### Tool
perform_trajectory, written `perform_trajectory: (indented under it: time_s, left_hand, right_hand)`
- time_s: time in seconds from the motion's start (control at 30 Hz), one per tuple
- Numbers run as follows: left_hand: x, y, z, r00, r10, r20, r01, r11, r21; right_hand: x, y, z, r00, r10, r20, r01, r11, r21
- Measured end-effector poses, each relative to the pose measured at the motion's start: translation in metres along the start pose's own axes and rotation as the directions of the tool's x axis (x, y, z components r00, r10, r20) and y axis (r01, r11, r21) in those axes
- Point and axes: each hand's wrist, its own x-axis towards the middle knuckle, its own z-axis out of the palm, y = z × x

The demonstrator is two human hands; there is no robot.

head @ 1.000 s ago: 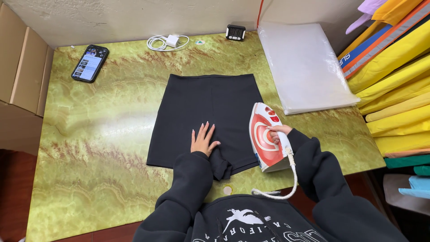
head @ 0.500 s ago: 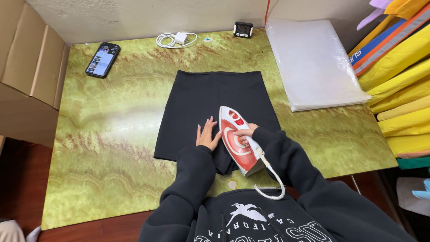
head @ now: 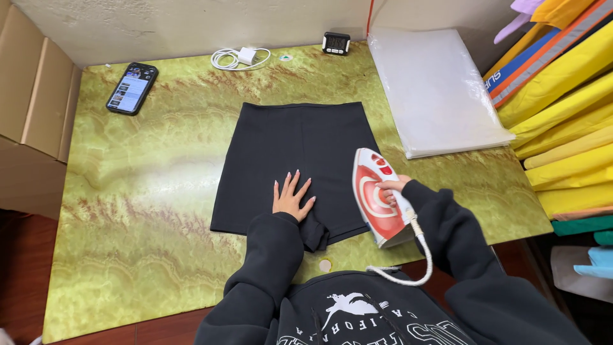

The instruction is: The person irons a black skirt laid flat on a table using a red and white iron. They smooth the fabric with one hand while moving the iron across the surface, then flip the skirt to iron the other side. A smartphone is briefly tapped during the process.

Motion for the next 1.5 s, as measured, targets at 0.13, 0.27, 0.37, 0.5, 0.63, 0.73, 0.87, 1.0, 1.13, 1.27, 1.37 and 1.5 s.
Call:
perform_trajectory:
  time_s: [0.13, 0.27, 0.37, 0.5, 0.63, 0.73, 0.87, 1.0, 1.13, 1.27, 1.37, 1.5]
  left_hand:
    - [0.001, -0.003, 0.004, 1.0, 0.012, -0.013, -0.012, 1.0, 0.013]
    - [0.002, -0.001, 0.003, 1.0, 0.006, -0.002, -0.006, 1.0, 0.005]
    - [0.004, -0.004, 0.008, 1.0, -0.015, 0.011, 0.015, 0.999, -0.03]
    - [0.004, -0.004, 0.008, 1.0, -0.008, 0.022, 0.009, 0.999, -0.052]
    - [0.003, -0.001, 0.002, 0.998, 0.032, 0.059, -0.031, 0.999, -0.018]
    - [0.003, -0.002, 0.004, 0.997, 0.037, 0.062, -0.033, 0.998, -0.056]
    - [0.0, 0.003, 0.002, 0.996, 0.061, 0.061, -0.063, 0.997, 0.043]
    - [0.0, 0.016, -0.015, 0.987, 0.02, 0.159, -0.043, 0.989, 0.144]
    - [0.006, 0.025, -0.023, 0.973, -0.029, 0.228, 0.0, 0.992, 0.125]
    - [0.009, 0.024, -0.019, 0.972, -0.054, 0.227, 0.015, 0.986, 0.168]
    - [0.008, 0.023, -0.017, 0.975, -0.051, 0.218, 0.014, 0.986, 0.169]
    - [0.008, 0.022, -0.016, 0.98, -0.04, 0.196, 0.007, 0.986, 0.167]
  right_hand:
    - [0.0, -0.003, -0.019, 1.0, -0.006, -0.028, 0.006, 1.0, 0.021]
    - [-0.032, -0.018, 0.017, 0.994, -0.107, 0.009, 0.107, 0.994, 0.001]
    - [-0.025, -0.01, 0.038, 0.991, -0.107, 0.078, 0.107, 0.994, 0.004]
    - [-0.034, -0.022, 0.087, 0.98, -0.025, 0.197, 0.019, 0.999, 0.031]
    - [-0.026, -0.029, 0.123, 0.962, 0.038, 0.27, -0.038, 0.999, -0.003]
    - [0.01, -0.013, 0.117, 0.961, 0.038, 0.275, -0.031, 0.999, -0.027]
    - [0.029, -0.002, 0.093, 0.972, 0.018, 0.235, -0.007, 0.999, -0.049]
    - [0.027, -0.002, 0.075, 0.981, 0.021, 0.193, -0.016, 1.0, -0.027]
    - [0.02, -0.005, 0.058, 0.989, 0.021, 0.146, -0.015, 0.999, -0.038]
    - [0.004, -0.01, 0.042, 0.997, 0.018, 0.071, -0.016, 0.999, -0.029]
    - [0.016, -0.002, 0.015, 0.999, 0.021, 0.04, -0.02, 1.0, -0.019]
    - [0.0, -0.014, 0.012, 1.0, 0.018, 0.009, -0.018, 1.0, -0.02]
